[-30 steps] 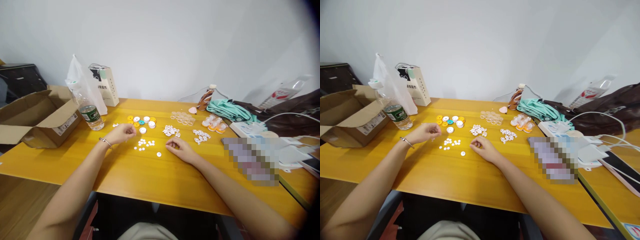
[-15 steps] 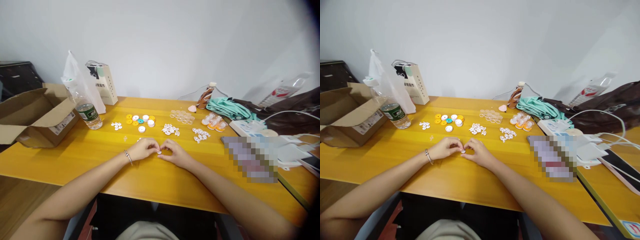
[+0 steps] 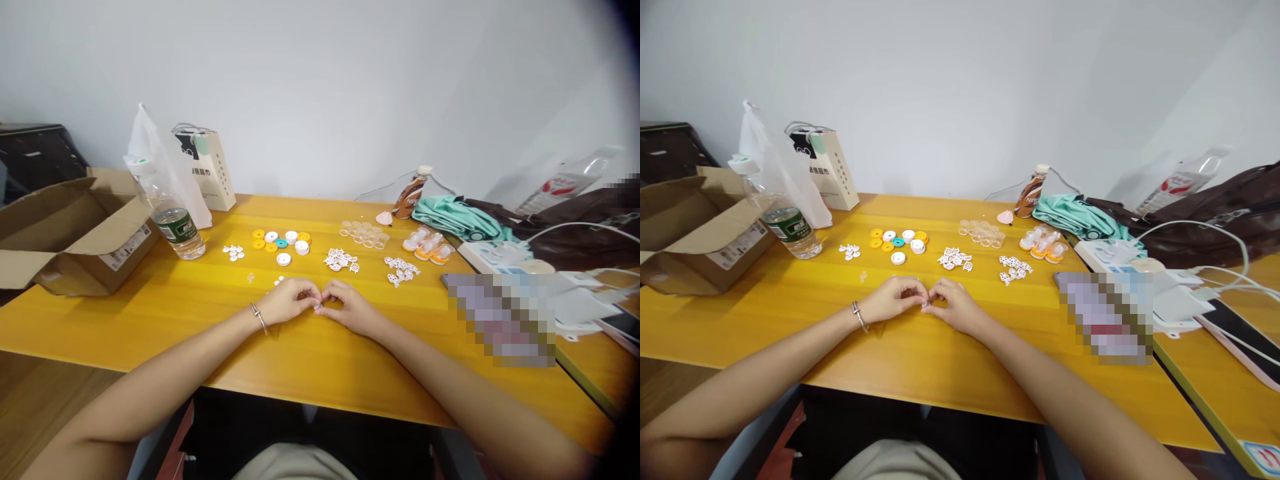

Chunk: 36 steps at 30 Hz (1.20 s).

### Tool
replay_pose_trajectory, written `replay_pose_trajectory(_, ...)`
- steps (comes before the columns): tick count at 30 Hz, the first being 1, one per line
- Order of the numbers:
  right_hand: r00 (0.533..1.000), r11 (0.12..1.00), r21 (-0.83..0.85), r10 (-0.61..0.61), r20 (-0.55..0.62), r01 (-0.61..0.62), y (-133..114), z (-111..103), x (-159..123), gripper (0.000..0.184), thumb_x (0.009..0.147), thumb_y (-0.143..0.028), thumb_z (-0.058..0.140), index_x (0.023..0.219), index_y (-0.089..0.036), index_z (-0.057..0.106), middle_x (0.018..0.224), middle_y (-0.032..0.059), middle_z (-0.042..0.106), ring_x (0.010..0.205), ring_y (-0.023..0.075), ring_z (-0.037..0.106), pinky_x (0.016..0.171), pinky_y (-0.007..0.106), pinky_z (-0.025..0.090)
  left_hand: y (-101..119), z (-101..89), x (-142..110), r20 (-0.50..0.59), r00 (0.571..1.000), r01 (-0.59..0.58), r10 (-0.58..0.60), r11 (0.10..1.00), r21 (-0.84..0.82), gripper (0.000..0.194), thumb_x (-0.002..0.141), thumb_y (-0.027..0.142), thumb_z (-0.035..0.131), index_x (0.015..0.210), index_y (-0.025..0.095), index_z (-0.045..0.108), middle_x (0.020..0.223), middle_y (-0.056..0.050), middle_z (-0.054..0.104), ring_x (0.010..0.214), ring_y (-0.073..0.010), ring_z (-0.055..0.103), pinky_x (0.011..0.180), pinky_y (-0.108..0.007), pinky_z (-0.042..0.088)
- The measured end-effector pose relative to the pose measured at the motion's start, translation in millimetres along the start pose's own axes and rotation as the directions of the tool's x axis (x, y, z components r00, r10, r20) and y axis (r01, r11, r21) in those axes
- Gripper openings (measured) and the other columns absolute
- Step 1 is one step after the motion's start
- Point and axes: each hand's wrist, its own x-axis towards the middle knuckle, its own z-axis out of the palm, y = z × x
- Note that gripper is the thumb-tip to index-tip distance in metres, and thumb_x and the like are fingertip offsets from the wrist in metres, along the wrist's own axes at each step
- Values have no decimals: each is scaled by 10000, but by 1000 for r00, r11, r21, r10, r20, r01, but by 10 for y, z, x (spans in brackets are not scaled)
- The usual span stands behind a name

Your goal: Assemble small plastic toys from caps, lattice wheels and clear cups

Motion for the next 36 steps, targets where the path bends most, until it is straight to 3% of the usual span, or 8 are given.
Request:
replay_pose_trajectory(4,1000,1000,20,4,1,-4,-19,-9,-7,112,730,-290,651,771,-200,600,780,20,576,753,153,546,704,292,440,-3,-9,2,-25,999,-29,31,998,52,95,791,179,503,785,158,596,753,-2,624,644,-100,529,599,-202,395)
replay_pose_trajectory(8,1000,999,43,29,1,-29,-38,-17,-18,107,753,-295,626,790,-197,611,796,33,584,775,156,556,721,297,454,-118,-240,24,-200,974,-52,103,968,247,111,829,174,416,819,160,526,811,-34,594,735,-133,534,684,-239,420)
replay_pose_trajectory(10,999,998,48,39,2,-39,-46,-21,-21,114,754,-306,624,786,-197,614,794,35,586,769,156,558,718,300,459,-246,-451,31,-297,949,25,104,916,400,126,833,154,377,831,166,502,858,-52,586,809,-158,535,760,-274,418)
replay_pose_trajectory(13,999,997,59,40,2,-40,-52,-24,-19,124,747,-314,630,778,-195,616,790,35,586,763,155,560,712,298,463,-471,-762,34,-409,912,233,13,805,546,167,840,147,336,893,169,493,957,-79,579,930,-184,528,830,-304,403)
replay_pose_trajectory(16,999,997,62,36,2,-36,-49,-26,-17,125,749,-315,628,774,-193,616,789,36,585,761,153,560,710,297,465,-631,-920,55,-363,931,255,-27,762,595,149,813,163,393,856,178,536,1049,-83,581,1013,-217,509,859,-337,380)
replay_pose_trajectory(21,1000,998,59,30,6,-30,-40,-29,-16,119,758,-317,618,780,-200,616,787,31,583,765,151,565,711,289,468,-674,-881,162,-237,970,205,-57,717,667,189,789,154,416,739,185,595,950,-66,635,968,-226,540,846,-351,347)
replay_pose_trajectory(30,1000,998,62,17,9,-18,-33,-31,-17,119,770,-312,602,790,-196,615,785,33,585,763,150,564,714,293,473,-644,-808,198,-181,982,169,-47,637,752,226,775,90,390,722,140,604,838,-125,610,846,-244,552,788,-369,330)
replay_pose_trajectory(36,1000,998,68,18,1,-18,-35,-34,-25,132,761,-322,611,789,-193,622,785,33,587,759,150,572,706,285,474,-651,-827,171,-195,980,161,-22,664,730,233,812,135,384,737,159,602,855,-98,626,871,-227,559,808,-351,342)
